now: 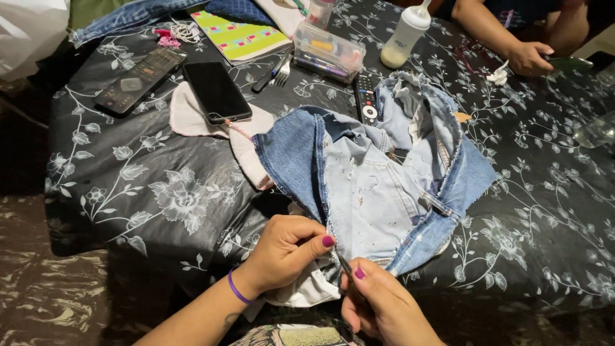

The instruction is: Using small scissors to pick and cut threads to rip open the seams of denim shorts.

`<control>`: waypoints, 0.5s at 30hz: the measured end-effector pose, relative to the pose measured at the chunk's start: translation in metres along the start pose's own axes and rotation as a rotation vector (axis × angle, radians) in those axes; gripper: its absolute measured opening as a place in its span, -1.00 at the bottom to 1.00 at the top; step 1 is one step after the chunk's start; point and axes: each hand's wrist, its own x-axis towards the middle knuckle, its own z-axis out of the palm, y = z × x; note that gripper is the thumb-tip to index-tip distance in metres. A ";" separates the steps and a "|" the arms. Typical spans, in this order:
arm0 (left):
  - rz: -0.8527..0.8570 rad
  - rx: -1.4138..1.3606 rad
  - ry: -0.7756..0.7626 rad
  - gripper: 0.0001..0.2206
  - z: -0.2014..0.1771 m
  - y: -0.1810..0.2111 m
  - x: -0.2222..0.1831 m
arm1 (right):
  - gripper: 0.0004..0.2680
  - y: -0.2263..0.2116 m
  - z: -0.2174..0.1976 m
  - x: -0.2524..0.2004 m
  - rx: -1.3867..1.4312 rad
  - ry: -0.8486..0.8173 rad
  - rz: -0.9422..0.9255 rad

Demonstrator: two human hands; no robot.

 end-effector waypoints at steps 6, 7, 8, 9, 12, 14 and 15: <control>-0.004 0.015 -0.004 -0.73 0.001 0.000 0.001 | -0.72 0.014 -0.003 0.011 0.041 -0.026 -0.079; -0.001 0.016 -0.005 -0.73 0.001 -0.001 0.001 | -0.72 0.015 -0.001 0.011 0.041 -0.025 -0.082; -0.005 0.008 -0.002 -0.73 0.001 -0.002 0.002 | -0.73 0.015 0.001 0.011 0.028 -0.033 -0.127; -0.008 -0.001 0.002 -0.72 0.001 -0.002 0.002 | -0.75 0.015 0.003 0.012 0.014 -0.041 -0.171; -0.029 -0.006 0.001 -0.74 0.001 -0.003 0.001 | -0.74 0.019 0.006 0.015 0.018 -0.012 -0.223; -0.027 -0.005 0.004 -0.73 0.001 -0.004 0.001 | -0.75 0.024 0.004 0.019 0.024 -0.016 -0.252; -0.026 -0.005 0.008 -0.73 0.002 -0.004 0.001 | -0.76 0.027 0.003 0.021 0.029 -0.019 -0.281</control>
